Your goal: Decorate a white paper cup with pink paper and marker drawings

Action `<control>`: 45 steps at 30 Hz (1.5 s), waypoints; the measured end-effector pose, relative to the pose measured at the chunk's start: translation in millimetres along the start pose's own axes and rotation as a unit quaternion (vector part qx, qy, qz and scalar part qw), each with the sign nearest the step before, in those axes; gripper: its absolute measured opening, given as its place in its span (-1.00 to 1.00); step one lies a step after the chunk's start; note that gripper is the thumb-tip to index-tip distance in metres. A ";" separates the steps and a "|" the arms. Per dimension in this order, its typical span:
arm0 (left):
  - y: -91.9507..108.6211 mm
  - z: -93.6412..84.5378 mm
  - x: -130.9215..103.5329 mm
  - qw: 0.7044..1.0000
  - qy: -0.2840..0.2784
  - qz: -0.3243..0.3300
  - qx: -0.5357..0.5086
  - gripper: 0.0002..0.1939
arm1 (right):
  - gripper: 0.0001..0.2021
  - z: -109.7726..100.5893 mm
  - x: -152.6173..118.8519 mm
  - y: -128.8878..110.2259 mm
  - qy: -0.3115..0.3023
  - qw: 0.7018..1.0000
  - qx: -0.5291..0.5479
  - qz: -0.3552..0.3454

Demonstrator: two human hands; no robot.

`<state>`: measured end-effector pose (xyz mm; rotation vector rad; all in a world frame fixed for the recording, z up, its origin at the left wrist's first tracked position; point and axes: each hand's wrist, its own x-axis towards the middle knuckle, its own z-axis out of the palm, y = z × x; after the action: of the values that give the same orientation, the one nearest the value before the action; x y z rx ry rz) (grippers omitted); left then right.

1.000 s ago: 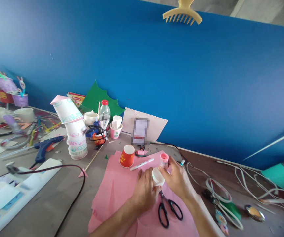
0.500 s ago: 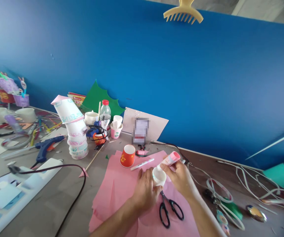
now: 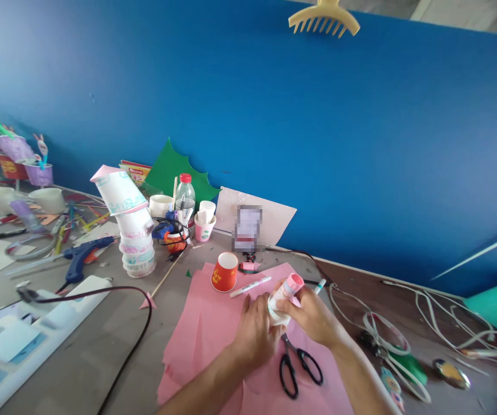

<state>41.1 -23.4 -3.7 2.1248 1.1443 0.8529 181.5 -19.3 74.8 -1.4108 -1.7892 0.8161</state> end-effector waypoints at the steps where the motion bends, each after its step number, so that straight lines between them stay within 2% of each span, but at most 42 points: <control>1: 0.0 0.2 0.0 1.000 -0.001 0.000 -0.002 -0.61 | -0.86 -2.4 0.1 -0.1 -0.017 1.000 0.016 -0.005; 6: 1.1 0.9 0.2 1.000 -0.001 -0.019 -0.009 -0.64 | -0.76 -14.4 -0.1 -0.5 -0.064 0.993 0.097 0.000; 8: 2.4 -0.5 0.5 0.999 -0.002 -0.029 -0.019 -0.64 | -0.71 -17.6 -0.3 0.4 -0.046 0.989 0.142 0.016; 12: 3.8 -2.9 0.9 0.999 -0.009 -0.030 -0.030 -0.62 | -0.62 -14.6 1.4 3.1 0.027 0.980 0.197 0.028; 17: 0.6 1.4 -0.3 1.000 -0.003 -0.022 -0.004 -0.63 | -0.65 1.0 4.1 3.7 0.015 0.987 0.159 -0.005; 20: -1.1 3.9 -0.7 1.000 0.005 -0.012 0.003 -0.62 | -0.73 3.2 3.3 1.8 -0.008 0.992 0.122 -0.017; 25: -2.0 4.0 0.7 1.000 -0.008 -0.006 0.010 -0.60 | -0.76 -11.4 -0.1 -5.8 -0.116 0.983 0.138 -0.023; 28: -2.4 3.3 0.9 1.000 -0.011 -0.003 0.017 -0.61 | -0.79 -22.2 -2.3 -11.2 -0.149 0.984 0.094 -0.037; 32: -1.9 1.1 0.1 1.000 -0.020 -0.007 0.006 -0.62 | -0.83 -30.7 -6.1 -17.7 -0.149 0.988 -0.015 -0.042; 40: 2.6 -3.1 1.4 1.000 -0.028 -0.013 -0.002 -0.58 | -0.88 -33.5 -13.7 -22.0 -0.081 0.982 -0.173 -0.007; 45: 2.4 -1.7 1.4 1.000 -0.019 -0.019 -0.013 -0.61 | -0.89 -35.0 -13.2 -19.5 -0.029 0.973 -0.227 -0.036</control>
<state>41.6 -23.1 -0.5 2.0837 1.1441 0.8025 202.3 -34.4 108.2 -1.6031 -2.1517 0.4269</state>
